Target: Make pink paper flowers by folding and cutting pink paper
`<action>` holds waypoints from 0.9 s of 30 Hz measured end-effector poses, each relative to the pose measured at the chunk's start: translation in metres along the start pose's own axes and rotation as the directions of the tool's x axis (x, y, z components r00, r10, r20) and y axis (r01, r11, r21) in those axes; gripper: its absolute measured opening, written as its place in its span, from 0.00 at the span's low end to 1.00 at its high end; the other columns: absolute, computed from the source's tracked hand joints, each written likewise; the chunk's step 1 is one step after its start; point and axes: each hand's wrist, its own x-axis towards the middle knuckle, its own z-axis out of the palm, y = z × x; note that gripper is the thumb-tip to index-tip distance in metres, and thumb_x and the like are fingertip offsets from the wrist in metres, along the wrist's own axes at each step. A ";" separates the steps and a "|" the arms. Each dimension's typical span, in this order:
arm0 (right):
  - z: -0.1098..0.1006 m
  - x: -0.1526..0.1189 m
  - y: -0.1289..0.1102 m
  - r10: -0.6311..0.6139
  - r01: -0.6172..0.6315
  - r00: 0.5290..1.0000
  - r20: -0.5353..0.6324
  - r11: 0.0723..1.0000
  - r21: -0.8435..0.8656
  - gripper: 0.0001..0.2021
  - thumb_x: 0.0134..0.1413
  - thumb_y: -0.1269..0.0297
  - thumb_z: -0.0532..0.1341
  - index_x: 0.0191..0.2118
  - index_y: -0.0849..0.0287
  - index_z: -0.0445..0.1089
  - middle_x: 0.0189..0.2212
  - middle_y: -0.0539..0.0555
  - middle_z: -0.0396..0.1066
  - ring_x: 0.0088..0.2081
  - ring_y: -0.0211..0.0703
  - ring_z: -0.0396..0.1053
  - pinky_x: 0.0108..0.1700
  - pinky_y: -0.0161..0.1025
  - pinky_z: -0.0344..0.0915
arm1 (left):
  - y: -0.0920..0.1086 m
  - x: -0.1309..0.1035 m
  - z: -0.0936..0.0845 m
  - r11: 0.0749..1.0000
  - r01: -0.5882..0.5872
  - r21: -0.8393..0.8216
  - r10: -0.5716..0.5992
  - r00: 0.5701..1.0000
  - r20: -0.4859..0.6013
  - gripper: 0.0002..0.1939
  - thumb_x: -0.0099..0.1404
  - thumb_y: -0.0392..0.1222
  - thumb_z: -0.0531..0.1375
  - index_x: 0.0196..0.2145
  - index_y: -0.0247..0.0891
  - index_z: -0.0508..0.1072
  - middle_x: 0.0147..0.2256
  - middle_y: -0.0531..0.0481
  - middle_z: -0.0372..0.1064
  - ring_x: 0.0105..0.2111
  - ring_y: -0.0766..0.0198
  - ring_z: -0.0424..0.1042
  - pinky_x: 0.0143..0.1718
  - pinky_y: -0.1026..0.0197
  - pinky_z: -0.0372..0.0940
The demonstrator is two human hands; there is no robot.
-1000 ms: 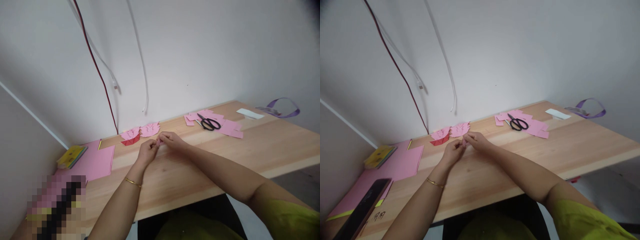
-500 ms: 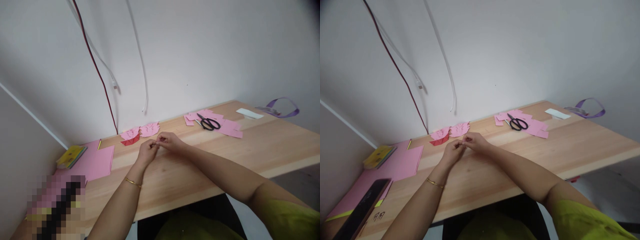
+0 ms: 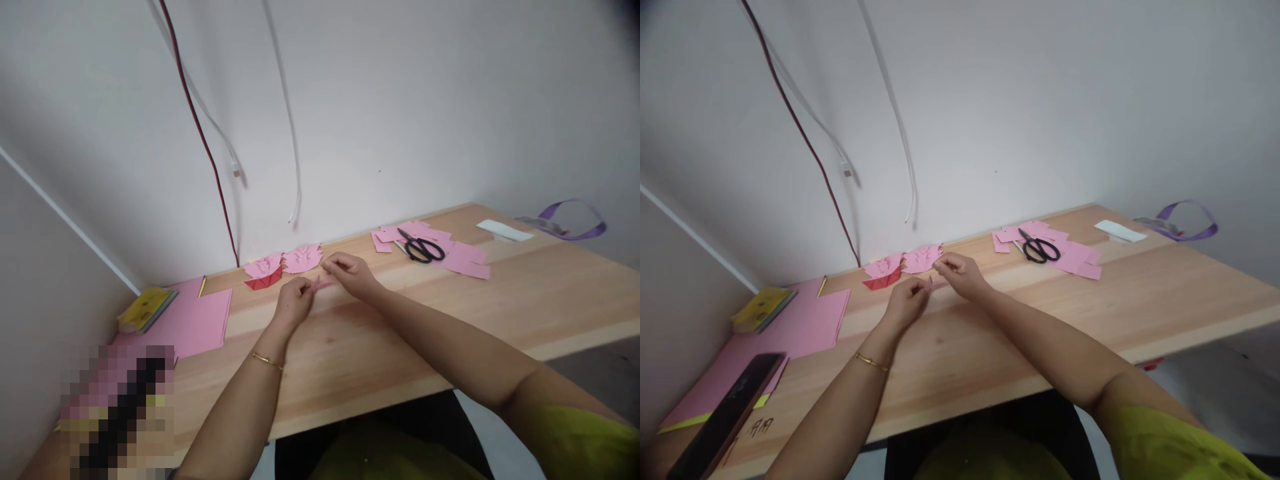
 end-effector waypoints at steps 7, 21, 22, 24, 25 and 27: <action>0.004 0.004 0.015 0.146 -0.149 0.989 0.029 0.963 0.225 0.16 0.54 0.52 0.60 0.42 0.59 0.67 0.38 0.54 0.70 0.40 0.40 0.68 0.44 0.38 0.65 | -0.002 0.001 0.005 0.908 0.159 -0.388 -0.156 0.987 0.039 0.09 0.55 0.44 0.62 0.23 0.36 0.71 0.22 0.53 0.66 0.24 0.68 0.63 0.28 0.65 0.57; 0.009 -0.002 0.014 0.064 -0.096 0.968 0.241 0.988 0.124 0.10 0.53 0.58 0.61 0.32 0.61 0.71 0.27 0.51 0.72 0.31 0.38 0.68 0.34 0.34 0.63 | 0.003 -0.001 0.011 0.816 0.175 -0.551 -0.160 0.984 0.076 0.13 0.52 0.47 0.67 0.23 0.34 0.71 0.22 0.52 0.68 0.25 0.68 0.66 0.30 0.65 0.62; 0.008 -0.002 0.014 0.051 -0.078 0.968 0.247 0.992 0.099 0.10 0.54 0.58 0.59 0.32 0.61 0.71 0.26 0.51 0.72 0.30 0.37 0.68 0.34 0.34 0.62 | 0.005 -0.001 0.010 0.824 0.175 -0.539 -0.159 0.984 0.077 0.13 0.52 0.47 0.67 0.23 0.34 0.71 0.21 0.52 0.68 0.25 0.68 0.66 0.30 0.65 0.62; 0.006 -0.002 0.013 0.032 -0.044 0.969 0.245 0.998 0.044 0.12 0.57 0.59 0.56 0.30 0.61 0.71 0.25 0.50 0.71 0.30 0.37 0.67 0.34 0.33 0.60 | 0.009 -0.001 0.009 0.831 0.176 -0.528 -0.161 0.984 0.075 0.13 0.52 0.47 0.66 0.23 0.34 0.72 0.21 0.52 0.68 0.24 0.69 0.66 0.29 0.66 0.61; 0.006 -0.001 0.013 0.032 -0.037 0.972 0.235 0.999 0.016 0.13 0.58 0.59 0.55 0.29 0.61 0.70 0.25 0.50 0.71 0.29 0.36 0.66 0.33 0.33 0.60 | 0.010 -0.001 0.009 0.828 0.178 -0.532 -0.163 0.984 0.076 0.13 0.52 0.47 0.66 0.23 0.34 0.72 0.22 0.52 0.68 0.24 0.69 0.66 0.30 0.66 0.61; 0.004 0.000 0.013 0.053 -0.050 0.976 0.211 0.999 -0.020 0.16 0.60 0.58 0.52 0.27 0.61 0.70 0.24 0.51 0.70 0.29 0.37 0.66 0.33 0.33 0.60 | 0.010 -0.001 0.010 0.813 0.183 -0.553 -0.165 0.983 0.084 0.12 0.52 0.46 0.66 0.24 0.34 0.72 0.23 0.52 0.68 0.25 0.69 0.66 0.30 0.66 0.62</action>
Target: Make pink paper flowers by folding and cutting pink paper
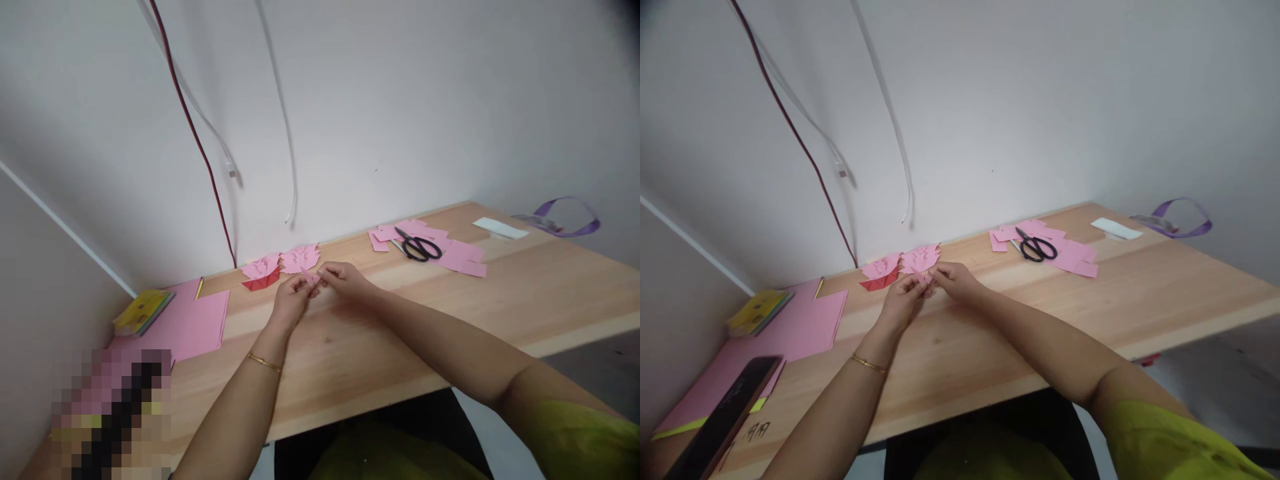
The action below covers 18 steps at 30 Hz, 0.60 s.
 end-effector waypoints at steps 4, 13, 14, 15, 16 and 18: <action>0.001 0.000 0.000 0.043 -0.046 0.999 0.031 0.996 0.083 0.17 0.59 0.55 0.54 0.28 0.61 0.70 0.26 0.52 0.71 0.31 0.39 0.69 0.35 0.35 0.63 | -0.003 0.000 0.000 0.999 0.015 -0.037 -0.015 1.000 0.007 0.12 0.51 0.47 0.67 0.26 0.34 0.74 0.24 0.51 0.70 0.26 0.68 0.68 0.31 0.64 0.63; 0.008 0.000 0.004 0.089 -0.102 0.994 0.065 0.970 0.221 0.10 0.50 0.58 0.62 0.34 0.61 0.72 0.29 0.52 0.74 0.31 0.39 0.71 0.34 0.34 0.64 | -0.002 -0.001 -0.002 0.994 0.029 0.108 -0.029 1.000 -0.003 0.12 0.53 0.47 0.66 0.26 0.34 0.75 0.23 0.50 0.70 0.24 0.68 0.68 0.29 0.66 0.61; 0.007 0.000 0.004 0.076 -0.088 0.995 0.067 0.973 0.213 0.10 0.51 0.58 0.62 0.34 0.61 0.72 0.29 0.52 0.74 0.31 0.38 0.70 0.34 0.34 0.63 | -0.002 -0.002 -0.002 0.993 0.035 0.112 -0.035 0.999 -0.003 0.12 0.53 0.47 0.66 0.26 0.34 0.75 0.23 0.50 0.71 0.24 0.68 0.68 0.29 0.66 0.61; 0.006 0.000 0.003 0.061 -0.074 0.996 0.066 0.976 0.203 0.11 0.52 0.58 0.61 0.33 0.61 0.72 0.29 0.52 0.73 0.31 0.38 0.69 0.34 0.34 0.62 | -0.002 -0.002 -0.002 0.994 0.039 0.104 -0.039 0.999 -0.005 0.12 0.52 0.46 0.66 0.26 0.34 0.75 0.23 0.50 0.71 0.24 0.68 0.68 0.29 0.65 0.62; 0.005 0.000 0.003 0.050 -0.060 0.997 0.061 0.980 0.190 0.11 0.53 0.58 0.60 0.33 0.61 0.72 0.28 0.51 0.73 0.31 0.38 0.68 0.34 0.33 0.62 | -0.002 -0.002 -0.002 0.995 0.040 0.088 -0.040 0.999 -0.009 0.11 0.52 0.46 0.67 0.25 0.34 0.75 0.22 0.51 0.70 0.24 0.68 0.69 0.29 0.65 0.62; 0.004 0.000 0.001 0.043 -0.050 0.998 0.045 0.985 0.166 0.12 0.54 0.57 0.58 0.30 0.61 0.71 0.26 0.51 0.71 0.30 0.37 0.67 0.34 0.33 0.61 | -0.002 -0.001 -0.001 0.998 0.038 0.047 -0.038 0.999 -0.001 0.12 0.51 0.46 0.67 0.24 0.34 0.74 0.22 0.51 0.71 0.24 0.67 0.69 0.30 0.64 0.64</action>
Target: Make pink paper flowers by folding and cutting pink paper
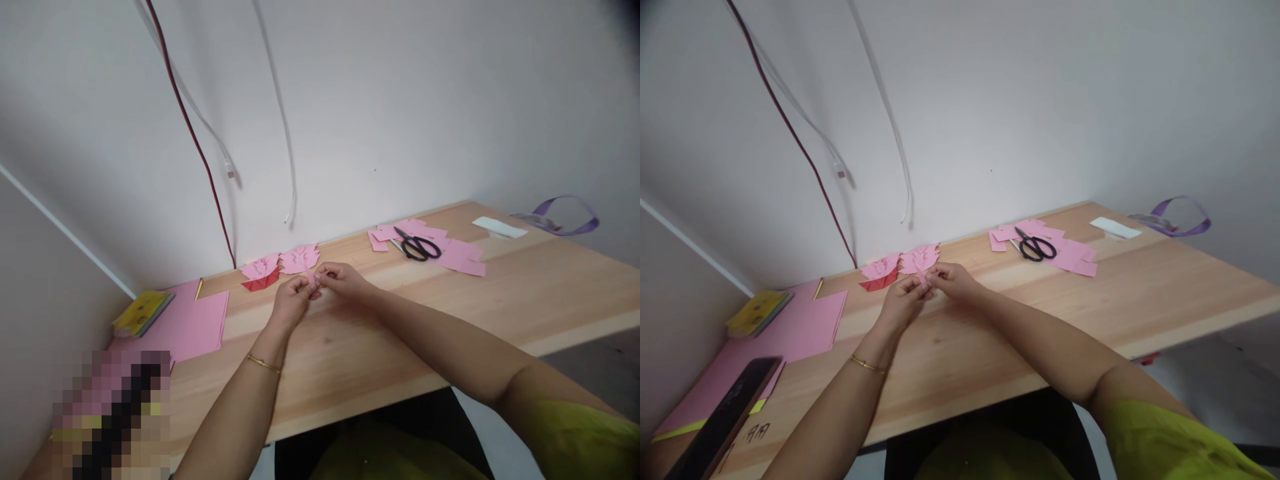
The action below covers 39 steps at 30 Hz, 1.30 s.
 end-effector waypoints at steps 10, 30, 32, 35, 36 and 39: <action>0.001 0.001 0.003 0.086 -0.091 0.995 0.046 0.987 0.131 0.13 0.49 0.54 0.63 0.32 0.61 0.71 0.26 0.51 0.72 0.28 0.38 0.69 0.32 0.34 0.62 | 0.000 -0.001 0.001 0.999 0.030 0.026 -0.031 0.999 0.044 0.17 0.51 0.52 0.67 0.23 0.34 0.73 0.22 0.49 0.70 0.24 0.67 0.67 0.29 0.64 0.62; -0.002 0.001 -0.003 0.050 -0.054 0.997 0.054 0.996 0.074 0.15 0.51 0.53 0.60 0.26 0.61 0.65 0.23 0.48 0.64 0.27 0.36 0.62 0.33 0.34 0.60 | 0.000 0.001 -0.001 0.998 0.031 -0.050 -0.033 0.999 -0.033 0.12 0.49 0.44 0.68 0.22 0.34 0.70 0.19 0.51 0.69 0.21 0.68 0.67 0.27 0.65 0.62; -0.002 0.001 -0.002 0.059 -0.066 0.995 0.074 0.994 0.087 0.15 0.51 0.52 0.60 0.27 0.61 0.65 0.23 0.48 0.65 0.28 0.36 0.63 0.33 0.34 0.60 | 0.000 0.001 0.000 0.994 0.046 -0.095 -0.049 0.998 -0.029 0.13 0.47 0.43 0.68 0.22 0.34 0.69 0.20 0.52 0.70 0.22 0.68 0.68 0.27 0.65 0.63; -0.001 0.001 0.001 0.064 -0.080 0.991 0.118 0.987 0.138 0.14 0.51 0.53 0.61 0.28 0.61 0.66 0.24 0.48 0.67 0.29 0.36 0.64 0.35 0.34 0.61 | 0.000 0.001 0.000 0.990 0.059 -0.131 -0.061 0.998 -0.016 0.14 0.46 0.41 0.69 0.23 0.34 0.68 0.20 0.52 0.70 0.22 0.68 0.69 0.28 0.65 0.63; -0.001 0.001 0.001 0.067 -0.086 0.990 0.126 0.985 0.152 0.14 0.51 0.53 0.61 0.28 0.60 0.66 0.25 0.48 0.67 0.29 0.36 0.64 0.35 0.34 0.61 | 0.000 0.001 0.000 0.988 0.063 -0.138 -0.065 0.998 -0.010 0.14 0.45 0.41 0.69 0.23 0.34 0.68 0.20 0.52 0.70 0.22 0.68 0.70 0.29 0.65 0.64; 0.000 0.001 0.002 0.082 -0.097 0.992 0.099 0.983 0.156 0.13 0.50 0.54 0.62 0.28 0.60 0.65 0.24 0.48 0.66 0.28 0.35 0.63 0.33 0.34 0.59 | 0.000 0.000 0.000 0.981 0.089 -0.174 -0.086 0.996 0.023 0.14 0.46 0.41 0.70 0.25 0.34 0.69 0.21 0.52 0.71 0.24 0.67 0.71 0.31 0.64 0.66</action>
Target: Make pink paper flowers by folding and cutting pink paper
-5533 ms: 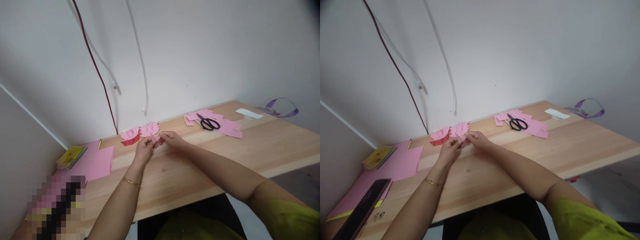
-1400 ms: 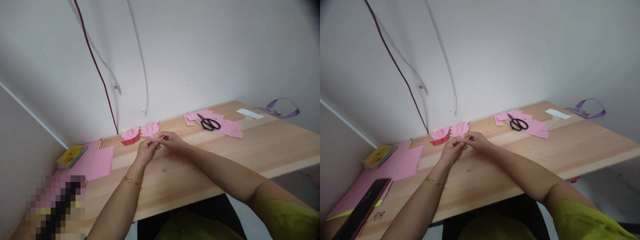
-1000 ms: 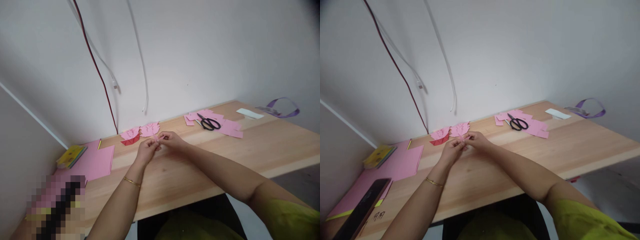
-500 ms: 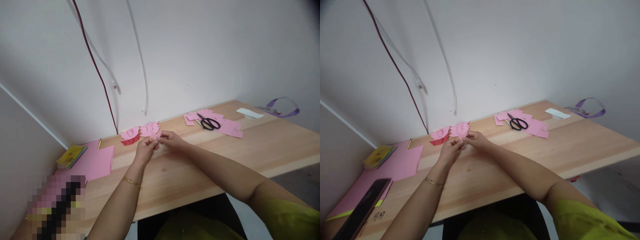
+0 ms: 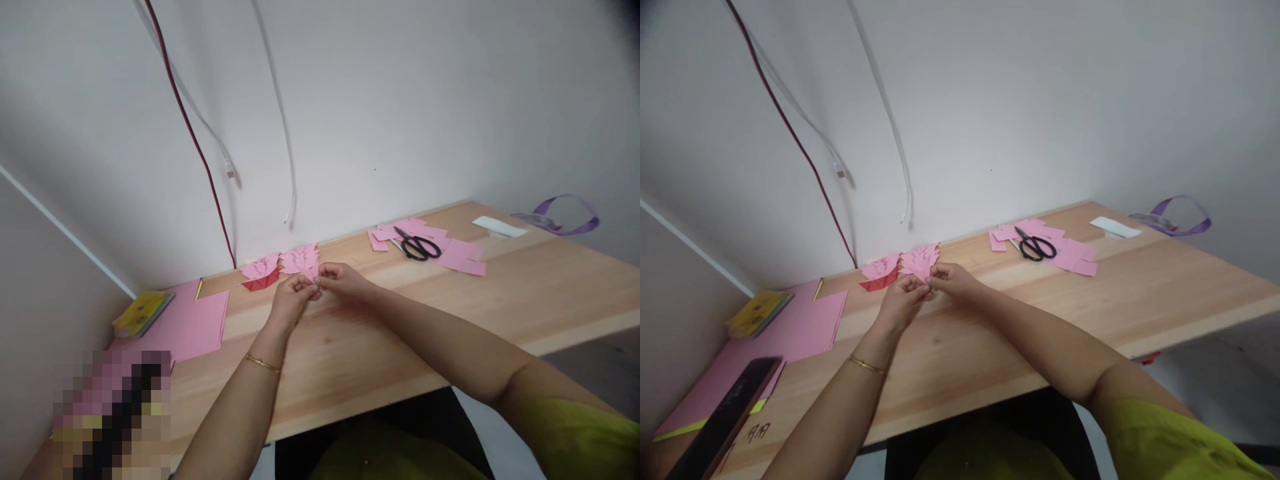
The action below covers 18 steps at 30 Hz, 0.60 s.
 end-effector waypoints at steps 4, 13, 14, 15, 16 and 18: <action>0.000 -0.001 -0.002 -0.017 0.016 1.000 -0.023 0.999 -0.047 0.13 0.51 0.55 0.61 0.27 0.60 0.64 0.23 0.47 0.64 0.26 0.34 0.61 0.31 0.33 0.57 | -0.002 0.000 -0.002 1.000 0.000 -0.005 0.000 1.000 0.016 0.15 0.51 0.47 0.68 0.26 0.33 0.69 0.26 0.49 0.72 0.25 0.66 0.72 0.31 0.62 0.67; 0.003 -0.003 -0.005 -0.084 0.082 0.996 -0.002 0.974 -0.212 0.12 0.54 0.58 0.58 0.26 0.60 0.65 0.22 0.46 0.61 0.25 0.33 0.56 0.29 0.32 0.53 | -0.007 0.005 -0.006 0.983 -0.139 0.122 0.149 0.986 -0.075 0.15 0.52 0.47 0.66 0.22 0.35 0.66 0.21 0.52 0.68 0.23 0.69 0.67 0.29 0.65 0.63; 0.004 -0.003 -0.005 -0.086 0.086 0.996 0.007 0.972 -0.218 0.12 0.54 0.58 0.57 0.26 0.60 0.65 0.22 0.46 0.61 0.25 0.33 0.56 0.29 0.32 0.53 | -0.007 0.006 -0.007 0.979 -0.148 0.139 0.161 0.983 -0.089 0.14 0.53 0.47 0.65 0.22 0.35 0.67 0.21 0.53 0.67 0.23 0.70 0.66 0.29 0.66 0.62; 0.004 -0.003 -0.004 -0.086 0.088 0.996 0.016 0.970 -0.225 0.12 0.54 0.58 0.57 0.27 0.61 0.66 0.22 0.47 0.61 0.26 0.33 0.56 0.29 0.32 0.53 | -0.007 0.006 -0.008 0.977 -0.151 0.148 0.168 0.980 -0.103 0.14 0.53 0.47 0.65 0.21 0.35 0.67 0.21 0.53 0.67 0.23 0.70 0.66 0.29 0.66 0.62; 0.005 -0.003 -0.004 -0.084 0.088 0.996 0.026 0.968 -0.235 0.12 0.55 0.58 0.57 0.27 0.61 0.66 0.22 0.47 0.61 0.26 0.34 0.56 0.29 0.32 0.53 | -0.008 0.007 -0.009 0.978 -0.149 0.147 0.167 0.979 -0.116 0.14 0.53 0.47 0.65 0.21 0.35 0.67 0.21 0.53 0.67 0.23 0.70 0.66 0.29 0.66 0.62; 0.005 -0.004 -0.004 -0.085 0.092 0.996 0.042 0.963 -0.253 0.12 0.55 0.59 0.57 0.27 0.61 0.66 0.22 0.46 0.60 0.26 0.34 0.56 0.30 0.32 0.53 | -0.007 0.007 -0.009 0.985 -0.132 0.114 0.146 0.981 -0.128 0.15 0.52 0.47 0.66 0.21 0.35 0.67 0.21 0.53 0.66 0.23 0.70 0.66 0.29 0.66 0.62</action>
